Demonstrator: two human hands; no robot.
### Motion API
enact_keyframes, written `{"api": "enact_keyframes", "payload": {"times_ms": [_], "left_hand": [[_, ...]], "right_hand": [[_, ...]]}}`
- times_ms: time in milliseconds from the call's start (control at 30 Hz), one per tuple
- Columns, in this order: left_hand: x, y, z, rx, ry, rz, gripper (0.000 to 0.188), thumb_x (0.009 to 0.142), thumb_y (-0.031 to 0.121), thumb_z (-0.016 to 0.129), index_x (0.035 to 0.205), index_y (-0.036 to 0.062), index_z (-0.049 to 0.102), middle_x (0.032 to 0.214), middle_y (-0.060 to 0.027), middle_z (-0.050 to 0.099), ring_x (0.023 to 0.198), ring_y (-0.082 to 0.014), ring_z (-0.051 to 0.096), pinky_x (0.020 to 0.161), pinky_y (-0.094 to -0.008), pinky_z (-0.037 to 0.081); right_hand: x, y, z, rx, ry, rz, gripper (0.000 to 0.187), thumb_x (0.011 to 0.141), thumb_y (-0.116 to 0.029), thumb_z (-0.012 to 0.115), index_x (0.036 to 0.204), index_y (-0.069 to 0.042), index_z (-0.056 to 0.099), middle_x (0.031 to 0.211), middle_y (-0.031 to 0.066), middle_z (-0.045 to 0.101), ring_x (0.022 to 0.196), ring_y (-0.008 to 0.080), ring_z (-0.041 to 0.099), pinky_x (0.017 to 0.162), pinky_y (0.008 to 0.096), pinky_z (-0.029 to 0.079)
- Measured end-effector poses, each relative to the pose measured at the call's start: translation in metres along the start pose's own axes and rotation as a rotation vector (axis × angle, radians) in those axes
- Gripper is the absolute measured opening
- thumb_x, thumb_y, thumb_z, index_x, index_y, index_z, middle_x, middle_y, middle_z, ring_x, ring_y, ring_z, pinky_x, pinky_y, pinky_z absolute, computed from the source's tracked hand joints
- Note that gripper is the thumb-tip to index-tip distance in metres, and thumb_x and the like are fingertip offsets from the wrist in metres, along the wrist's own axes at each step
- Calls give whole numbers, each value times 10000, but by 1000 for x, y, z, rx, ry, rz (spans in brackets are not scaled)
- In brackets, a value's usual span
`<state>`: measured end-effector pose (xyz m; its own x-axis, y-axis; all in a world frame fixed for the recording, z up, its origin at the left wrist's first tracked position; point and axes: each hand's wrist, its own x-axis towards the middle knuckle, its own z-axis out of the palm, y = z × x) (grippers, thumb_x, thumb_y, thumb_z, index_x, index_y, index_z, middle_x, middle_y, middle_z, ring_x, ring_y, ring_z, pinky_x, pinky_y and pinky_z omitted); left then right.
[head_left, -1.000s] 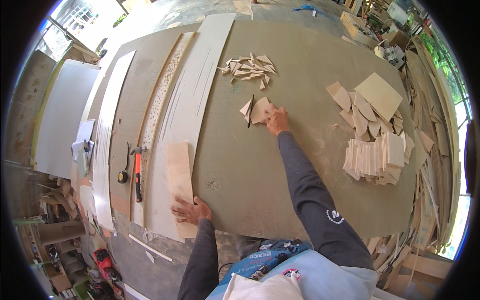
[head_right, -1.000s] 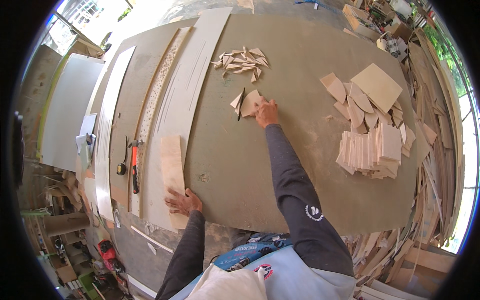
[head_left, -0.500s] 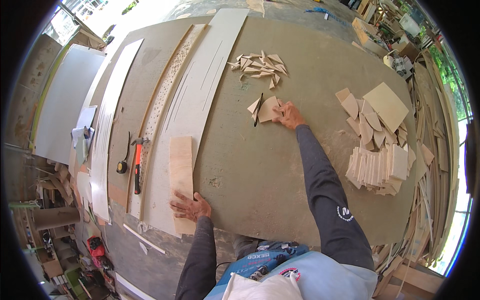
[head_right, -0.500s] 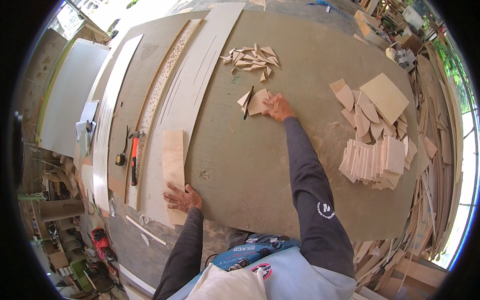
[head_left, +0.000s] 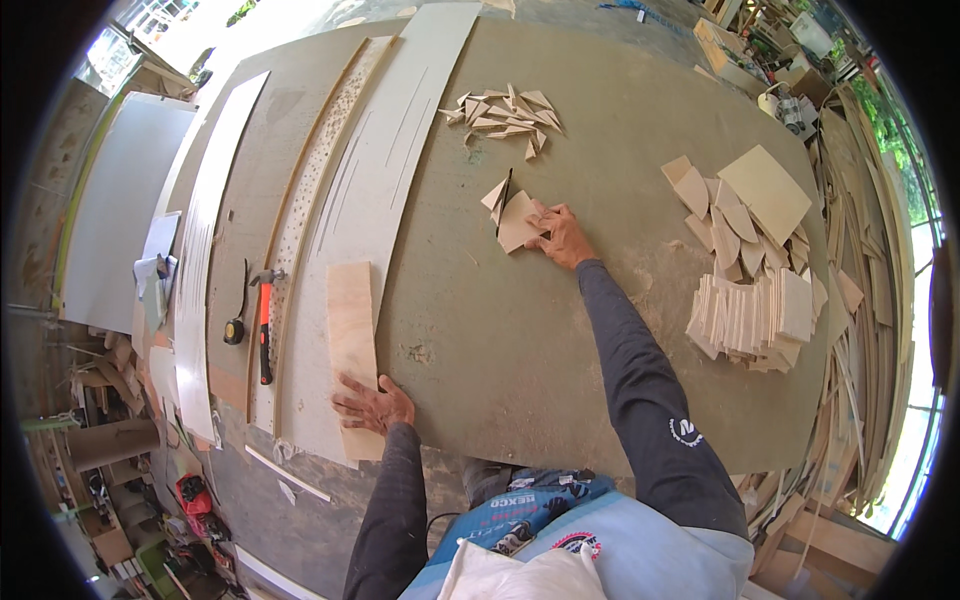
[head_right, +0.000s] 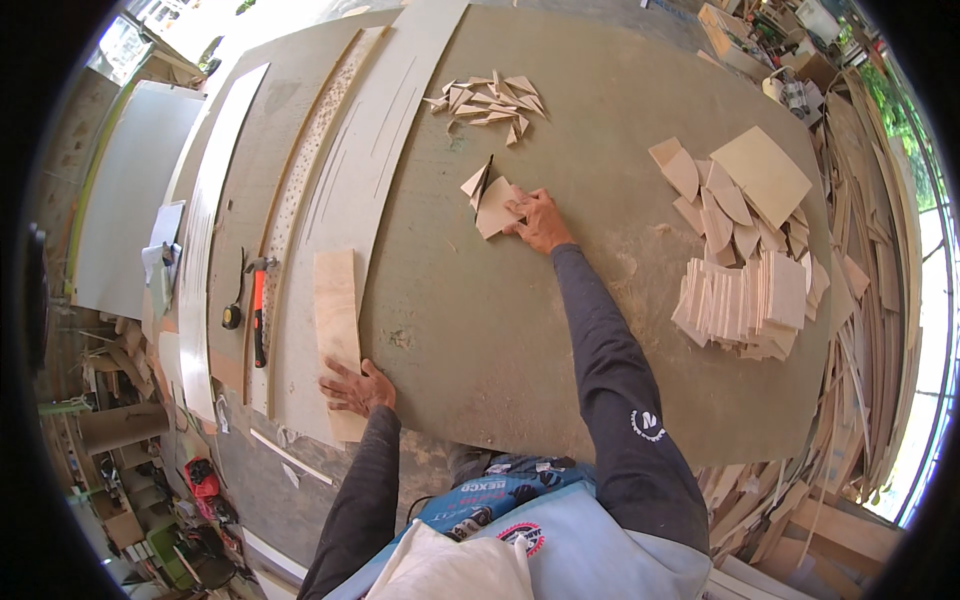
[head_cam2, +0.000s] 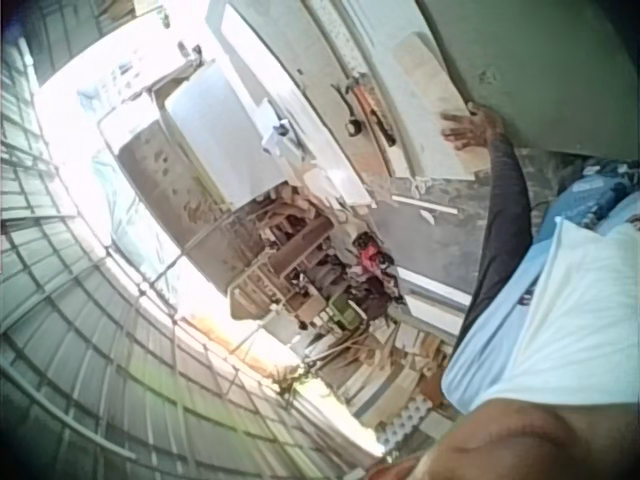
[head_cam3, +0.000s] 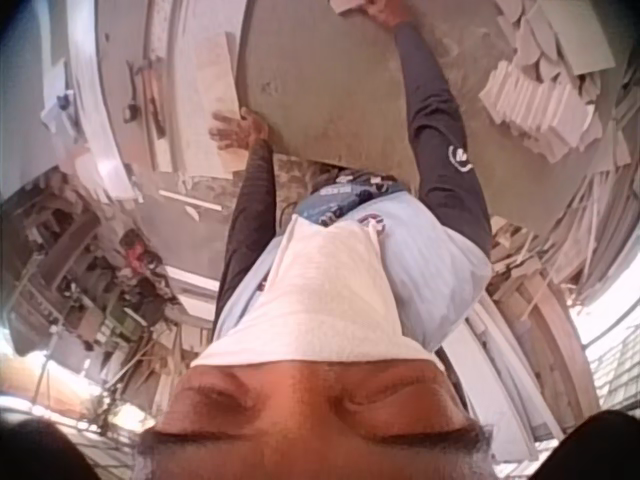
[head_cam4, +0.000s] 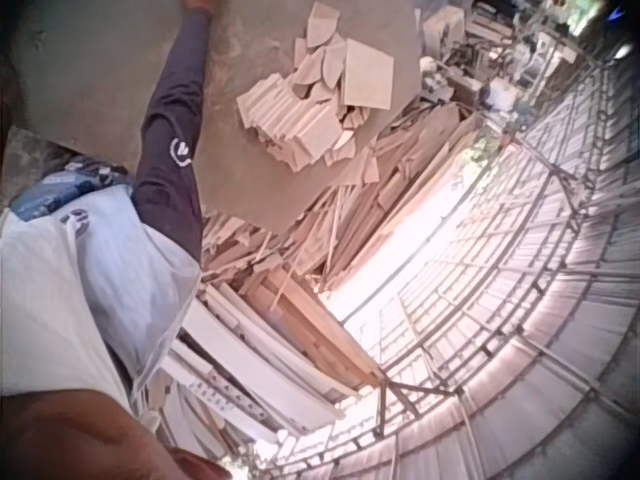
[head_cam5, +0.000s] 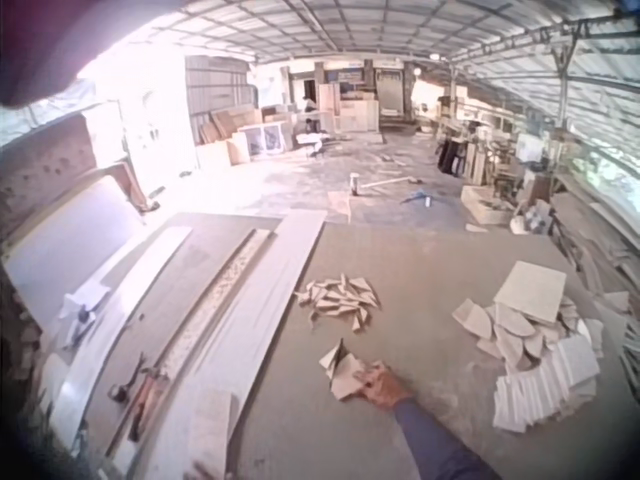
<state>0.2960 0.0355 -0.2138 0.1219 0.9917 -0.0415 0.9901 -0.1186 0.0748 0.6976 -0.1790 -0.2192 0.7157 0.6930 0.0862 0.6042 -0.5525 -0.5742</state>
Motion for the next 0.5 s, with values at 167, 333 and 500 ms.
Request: {"api": "enact_keyframes", "payload": {"times_ms": [167, 333, 500], "left_hand": [[2, -1, 4, 19, 11, -1, 929, 951, 458, 614, 1657, 222, 59, 1664, -292, 68, 1567, -412, 16, 1228, -632, 19], [1, 0, 3, 75, 32, -5, 900, 972, 495, 583, 1659, 229, 66, 1666, -269, 113, 1567, -396, 51, 1221, -631, 49], [0, 2, 1, 96, 28, 0, 899, 971, 494, 585, 1659, 225, 72, 1661, -281, 114, 1561, -412, 62, 1219, -632, 57]], "right_hand": [[-6, -3, 8, -13, 52, 19, 569, 759, -358, 851, 1266, -127, 738, 1507, 107, 553, 1211, 289, 499, 1110, 396, 424], [-8, -6, 15, -54, 90, 30, 501, 777, -327, 839, 1228, -124, 761, 1502, 125, 553, 1187, 302, 497, 1093, 393, 433], [-8, -9, 14, -107, 88, 48, 453, 806, -303, 814, 1220, -126, 766, 1498, 120, 552, 1167, 309, 493, 1082, 393, 432]]}}
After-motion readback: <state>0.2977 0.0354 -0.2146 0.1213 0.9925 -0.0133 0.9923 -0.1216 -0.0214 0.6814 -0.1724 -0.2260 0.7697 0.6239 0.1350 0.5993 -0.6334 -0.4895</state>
